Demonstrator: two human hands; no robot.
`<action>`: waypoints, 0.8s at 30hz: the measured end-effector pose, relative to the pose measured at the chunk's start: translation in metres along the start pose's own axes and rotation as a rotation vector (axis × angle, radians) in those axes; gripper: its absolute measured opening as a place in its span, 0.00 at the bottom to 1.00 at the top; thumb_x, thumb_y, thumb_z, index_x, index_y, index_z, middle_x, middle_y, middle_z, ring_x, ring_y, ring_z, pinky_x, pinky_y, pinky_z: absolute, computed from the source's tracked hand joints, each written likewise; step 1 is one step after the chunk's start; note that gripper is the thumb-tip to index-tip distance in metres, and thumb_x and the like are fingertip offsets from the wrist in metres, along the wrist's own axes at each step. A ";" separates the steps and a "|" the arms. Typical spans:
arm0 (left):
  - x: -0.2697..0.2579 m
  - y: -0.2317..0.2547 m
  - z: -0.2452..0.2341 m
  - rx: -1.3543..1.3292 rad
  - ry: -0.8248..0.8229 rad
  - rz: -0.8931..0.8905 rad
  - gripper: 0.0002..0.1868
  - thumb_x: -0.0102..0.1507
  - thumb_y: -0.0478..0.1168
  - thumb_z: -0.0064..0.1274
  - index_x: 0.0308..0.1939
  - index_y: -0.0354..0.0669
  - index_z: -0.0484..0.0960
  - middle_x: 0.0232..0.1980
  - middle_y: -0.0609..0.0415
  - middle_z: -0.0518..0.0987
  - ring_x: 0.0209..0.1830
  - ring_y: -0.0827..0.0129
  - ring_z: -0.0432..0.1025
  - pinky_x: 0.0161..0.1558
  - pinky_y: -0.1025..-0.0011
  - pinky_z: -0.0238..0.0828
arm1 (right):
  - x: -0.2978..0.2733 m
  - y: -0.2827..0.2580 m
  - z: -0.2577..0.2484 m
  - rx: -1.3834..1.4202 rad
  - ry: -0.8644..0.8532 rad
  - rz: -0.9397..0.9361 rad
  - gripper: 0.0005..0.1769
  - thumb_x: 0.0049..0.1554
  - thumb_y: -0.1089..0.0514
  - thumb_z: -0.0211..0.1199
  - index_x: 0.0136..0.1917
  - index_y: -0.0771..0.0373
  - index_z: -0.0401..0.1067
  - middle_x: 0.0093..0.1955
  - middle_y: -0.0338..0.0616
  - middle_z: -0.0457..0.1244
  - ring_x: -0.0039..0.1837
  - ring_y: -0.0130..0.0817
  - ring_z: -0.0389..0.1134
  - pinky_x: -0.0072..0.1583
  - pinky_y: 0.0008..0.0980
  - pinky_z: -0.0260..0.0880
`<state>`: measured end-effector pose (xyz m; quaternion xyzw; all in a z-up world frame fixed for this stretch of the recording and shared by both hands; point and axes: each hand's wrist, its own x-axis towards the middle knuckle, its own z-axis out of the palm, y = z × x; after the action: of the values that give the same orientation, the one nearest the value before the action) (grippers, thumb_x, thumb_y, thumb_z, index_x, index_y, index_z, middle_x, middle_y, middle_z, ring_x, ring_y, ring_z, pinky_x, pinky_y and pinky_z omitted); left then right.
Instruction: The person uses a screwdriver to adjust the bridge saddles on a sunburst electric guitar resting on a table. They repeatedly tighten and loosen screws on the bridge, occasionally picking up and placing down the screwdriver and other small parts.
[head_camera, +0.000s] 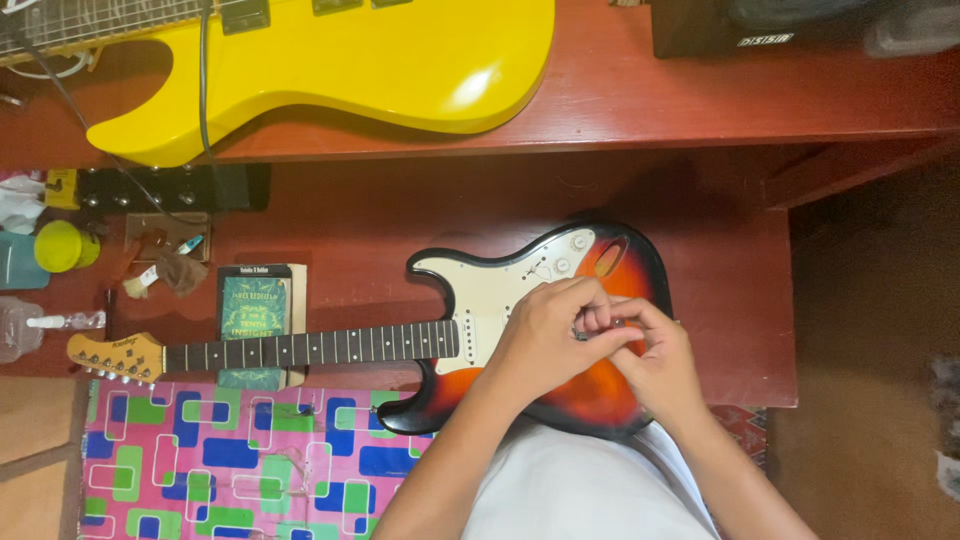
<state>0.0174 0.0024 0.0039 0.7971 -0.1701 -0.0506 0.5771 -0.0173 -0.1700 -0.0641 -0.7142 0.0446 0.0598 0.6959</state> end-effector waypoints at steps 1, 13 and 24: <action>0.000 -0.002 0.005 0.054 0.033 0.023 0.12 0.55 0.42 0.67 0.36 0.47 0.78 0.25 0.57 0.73 0.30 0.59 0.75 0.41 0.62 0.72 | 0.001 -0.004 0.003 -0.115 0.006 -0.097 0.11 0.50 0.66 0.72 0.48 0.63 0.79 0.49 0.47 0.72 0.53 0.33 0.71 0.58 0.39 0.70; -0.007 -0.013 0.013 0.201 0.119 0.119 0.10 0.57 0.45 0.65 0.37 0.54 0.80 0.32 0.59 0.73 0.34 0.61 0.75 0.40 0.66 0.70 | -0.005 0.003 0.000 -0.054 0.021 -0.040 0.17 0.46 0.70 0.73 0.50 0.66 0.75 0.49 0.50 0.72 0.54 0.33 0.69 0.61 0.41 0.70; -0.002 -0.003 -0.003 0.159 0.113 0.139 0.09 0.59 0.40 0.63 0.43 0.54 0.86 0.39 0.58 0.79 0.40 0.60 0.77 0.45 0.64 0.73 | 0.004 0.005 -0.001 0.042 0.074 -0.012 0.26 0.47 0.71 0.72 0.59 0.65 0.72 0.48 0.42 0.70 0.54 0.29 0.68 0.65 0.37 0.67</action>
<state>0.0166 0.0070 0.0015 0.8283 -0.1956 0.0480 0.5228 -0.0139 -0.1714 -0.0692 -0.7016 0.0673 0.0280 0.7089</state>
